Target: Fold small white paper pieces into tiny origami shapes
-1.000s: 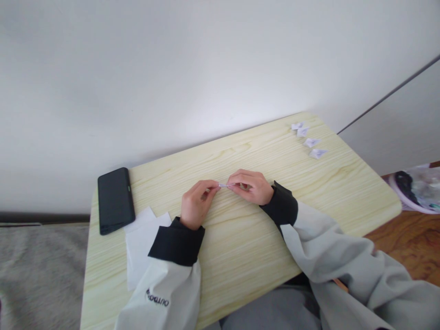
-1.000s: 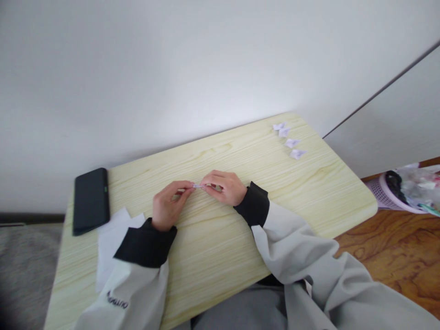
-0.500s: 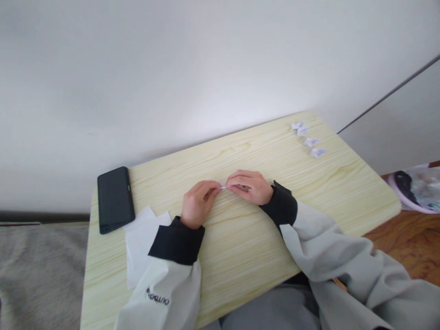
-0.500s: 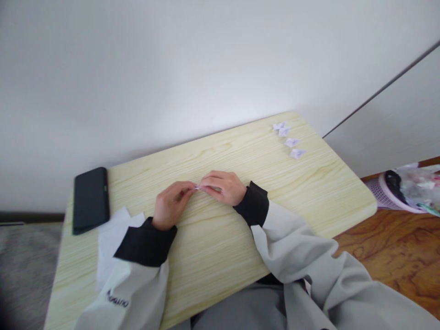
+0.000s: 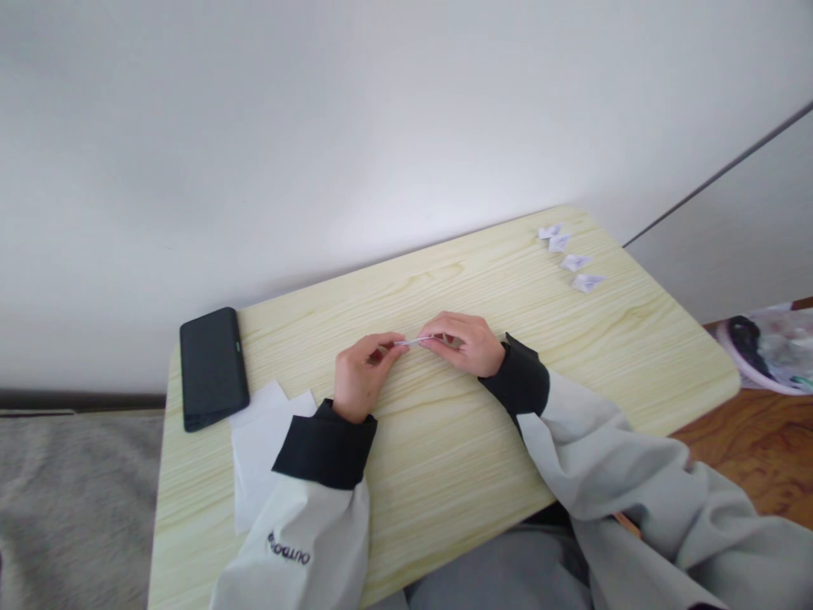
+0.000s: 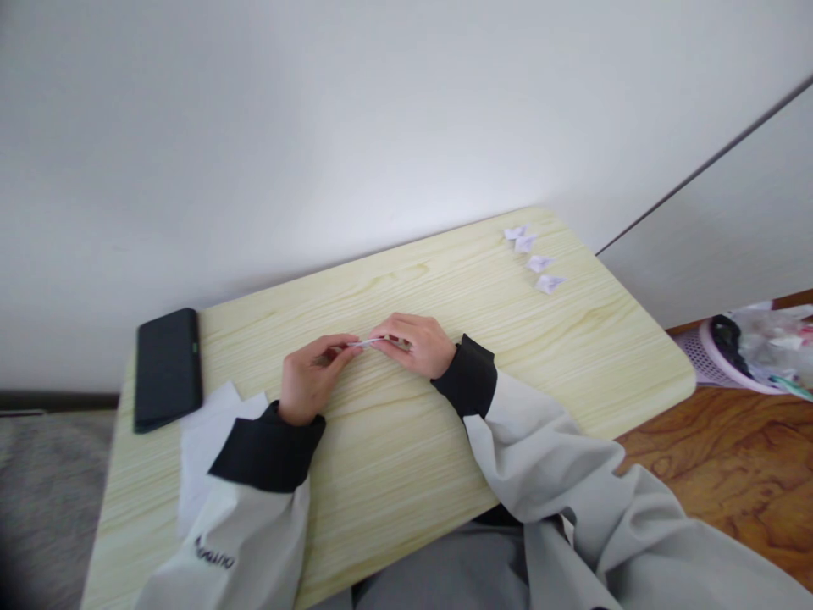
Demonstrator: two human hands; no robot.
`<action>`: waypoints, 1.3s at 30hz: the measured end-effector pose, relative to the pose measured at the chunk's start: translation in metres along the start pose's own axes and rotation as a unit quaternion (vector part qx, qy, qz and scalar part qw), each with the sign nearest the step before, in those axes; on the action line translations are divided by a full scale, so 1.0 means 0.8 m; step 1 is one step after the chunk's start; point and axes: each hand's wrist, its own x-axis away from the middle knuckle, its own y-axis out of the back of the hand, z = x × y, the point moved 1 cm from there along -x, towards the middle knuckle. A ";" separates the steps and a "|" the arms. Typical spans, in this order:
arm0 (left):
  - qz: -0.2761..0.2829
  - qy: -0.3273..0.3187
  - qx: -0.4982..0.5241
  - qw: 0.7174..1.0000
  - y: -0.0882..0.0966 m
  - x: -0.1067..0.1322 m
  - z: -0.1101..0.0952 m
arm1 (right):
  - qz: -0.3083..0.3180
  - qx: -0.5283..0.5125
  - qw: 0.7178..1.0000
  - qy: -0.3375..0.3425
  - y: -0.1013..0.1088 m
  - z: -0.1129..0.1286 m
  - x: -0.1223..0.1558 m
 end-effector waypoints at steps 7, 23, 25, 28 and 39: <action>0.008 0.001 -0.021 1.000 0.002 0.000 -0.006 | 0.004 0.006 1.000 -0.019 0.001 0.004 -0.002; 0.022 -0.016 -0.012 1.000 0.001 0.000 -0.009 | 0.002 0.003 1.000 -0.013 -0.001 0.005 -0.003; 0.025 -0.011 -0.007 1.000 0.001 0.000 -0.009 | 0.003 0.005 1.000 -0.014 -0.002 0.004 -0.003; 0.034 0.008 0.017 0.999 0.000 0.000 -0.008 | -0.004 0.007 1.000 -0.025 -0.001 0.004 -0.004; 0.017 0.047 0.040 0.998 0.000 -0.001 -0.001 | -0.003 -0.005 0.998 -0.066 0.001 0.002 -0.005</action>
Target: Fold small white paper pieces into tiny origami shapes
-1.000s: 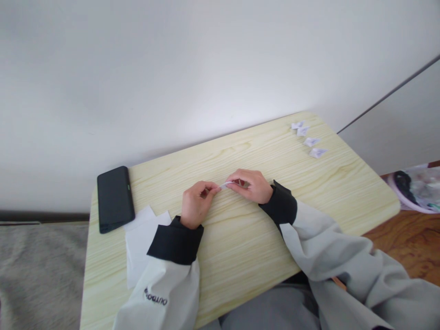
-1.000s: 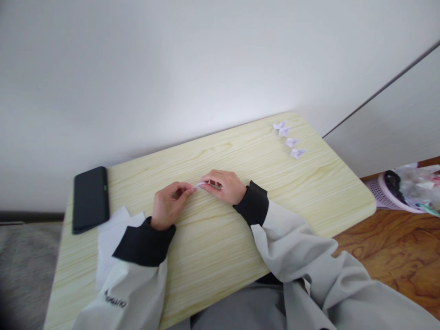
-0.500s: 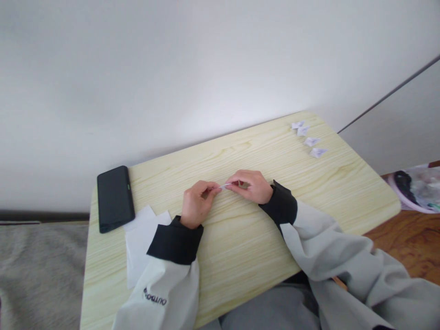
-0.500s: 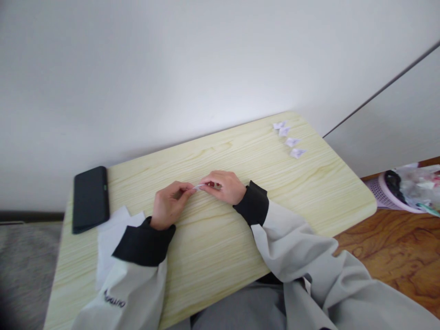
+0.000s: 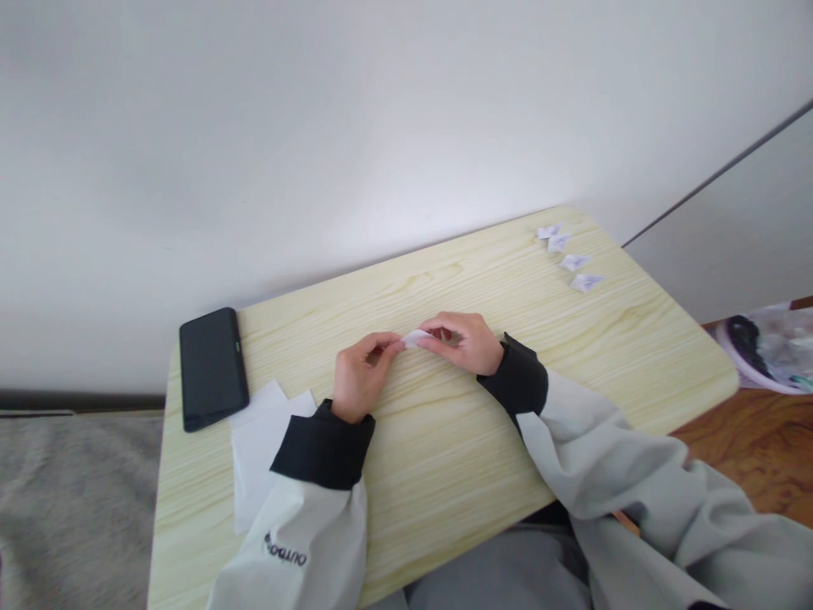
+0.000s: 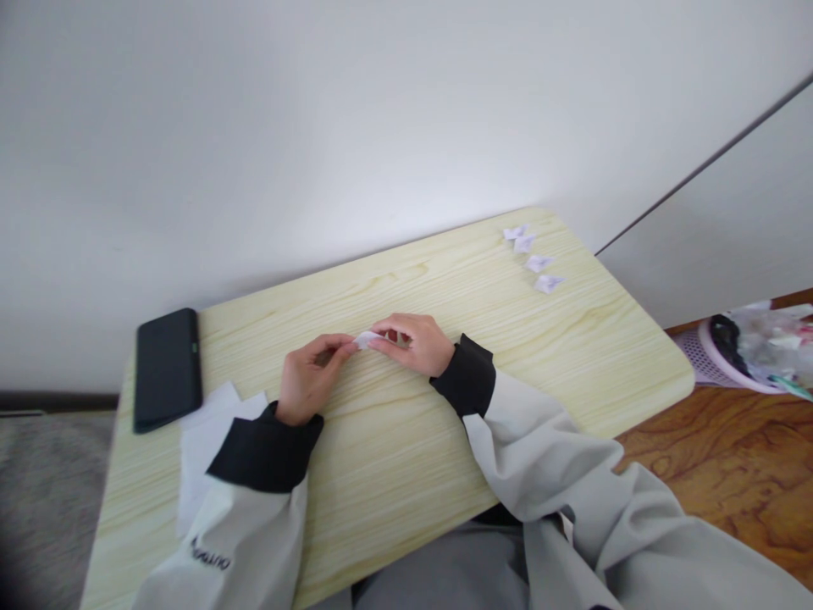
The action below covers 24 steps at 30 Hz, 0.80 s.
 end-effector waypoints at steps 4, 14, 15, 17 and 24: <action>-0.027 0.025 0.020 0.999 0.001 -0.001 0.004 | 0.015 0.004 1.000 -0.003 0.002 0.001 -0.002; -0.040 0.034 0.012 0.999 0.001 -0.001 0.005 | 0.025 0.016 1.000 -0.003 0.003 0.000 -0.002; -0.040 0.035 0.011 0.999 0.000 -0.002 0.005 | 0.027 0.013 1.000 -0.006 0.004 0.001 -0.002; -0.042 0.035 0.013 0.998 0.000 -0.002 0.004 | 0.041 0.002 0.999 -0.021 0.006 0.002 -0.002; -0.039 0.036 0.011 0.999 0.001 -0.002 0.003 | 0.039 0.019 0.998 -0.049 0.004 -0.002 -0.001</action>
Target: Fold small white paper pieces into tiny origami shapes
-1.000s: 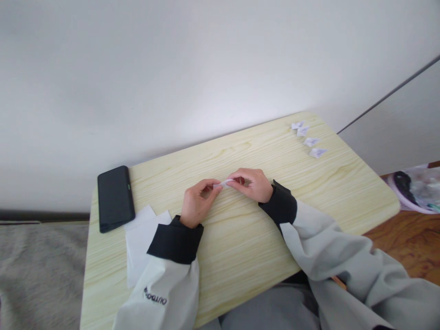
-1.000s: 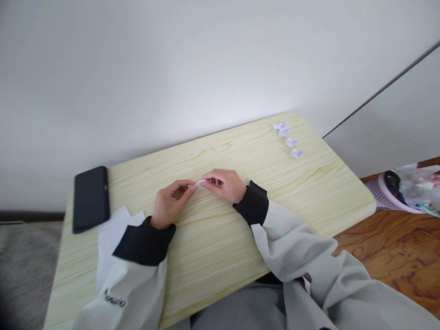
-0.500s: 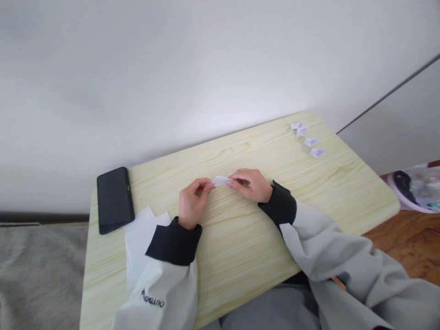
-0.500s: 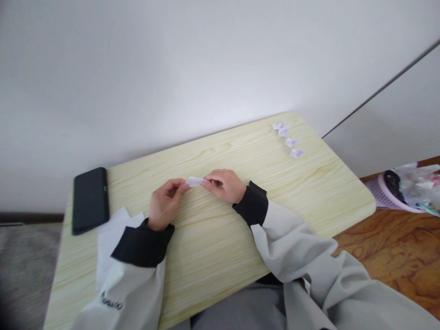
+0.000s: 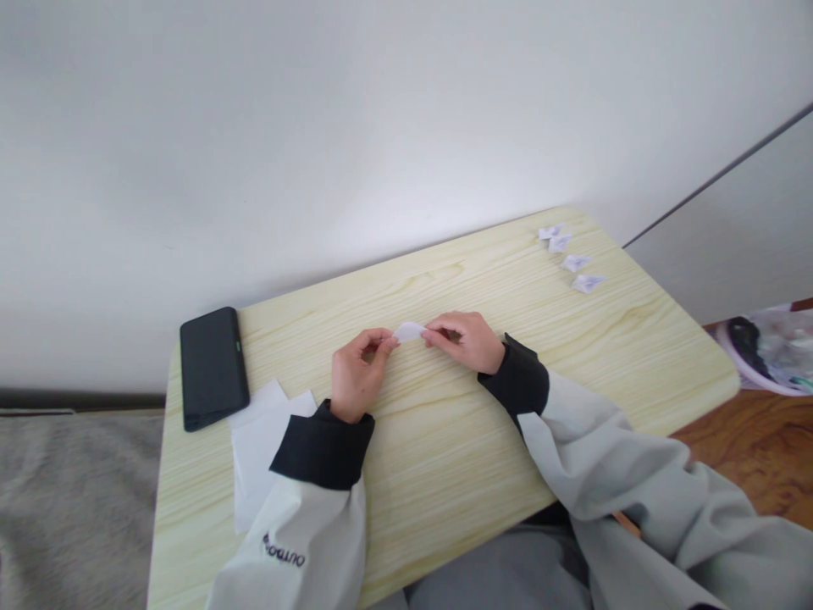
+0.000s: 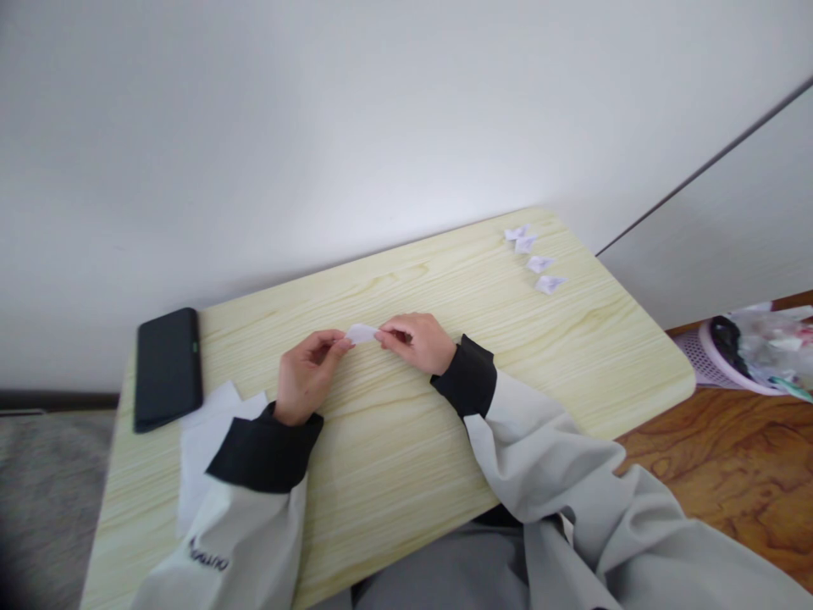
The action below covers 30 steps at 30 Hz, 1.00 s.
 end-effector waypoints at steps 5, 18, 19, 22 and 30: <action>0.006 -0.002 -0.011 1.000 0.000 0.001 -0.003 | -0.033 0.050 0.998 0.030 -0.002 0.000 0.000; 0.048 -0.010 -0.020 0.999 0.001 0.002 -0.002 | -0.003 0.007 1.000 0.021 0.001 0.003 0.000; 0.052 -0.003 -0.014 0.999 0.001 0.003 -0.004 | -0.003 0.008 1.000 0.025 0.001 0.004 0.000; 0.051 0.010 -0.004 0.999 0.001 0.004 -0.007 | -0.002 0.021 0.999 0.041 0.001 0.005 -0.001; 0.003 0.065 0.067 0.996 -0.001 0.003 -0.011 | -0.022 0.021 1.000 0.006 -0.002 0.000 -0.003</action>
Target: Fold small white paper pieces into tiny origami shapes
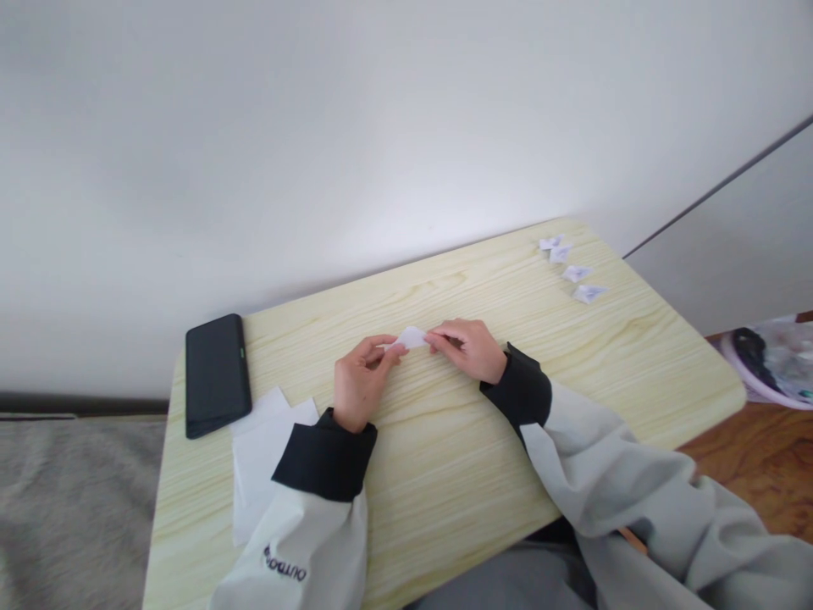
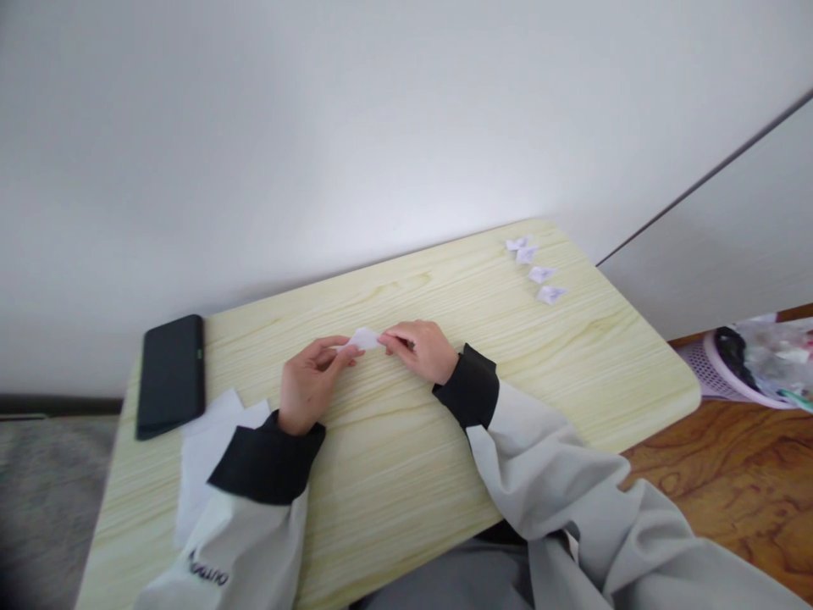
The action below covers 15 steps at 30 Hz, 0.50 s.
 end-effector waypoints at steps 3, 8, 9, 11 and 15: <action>-0.021 0.015 0.024 0.999 0.000 -0.001 0.000 | 0.015 -0.025 1.000 -0.006 0.003 0.001 0.001; -0.011 0.008 0.002 1.000 0.001 -0.002 0.002 | 0.059 -0.066 0.996 0.011 0.004 0.006 0.003; -0.011 0.001 -0.003 1.000 0.002 -0.002 0.003 | 0.058 -0.069 0.996 -0.001 0.003 0.006 0.003; -0.009 -0.016 -0.002 1.000 0.001 -0.001 0.004 | 0.047 -0.071 0.996 -0.026 0.002 0.005 0.003; 0.008 -0.025 0.044 0.999 0.001 0.000 0.002 | 0.031 -0.073 0.996 -0.045 0.002 0.003 0.003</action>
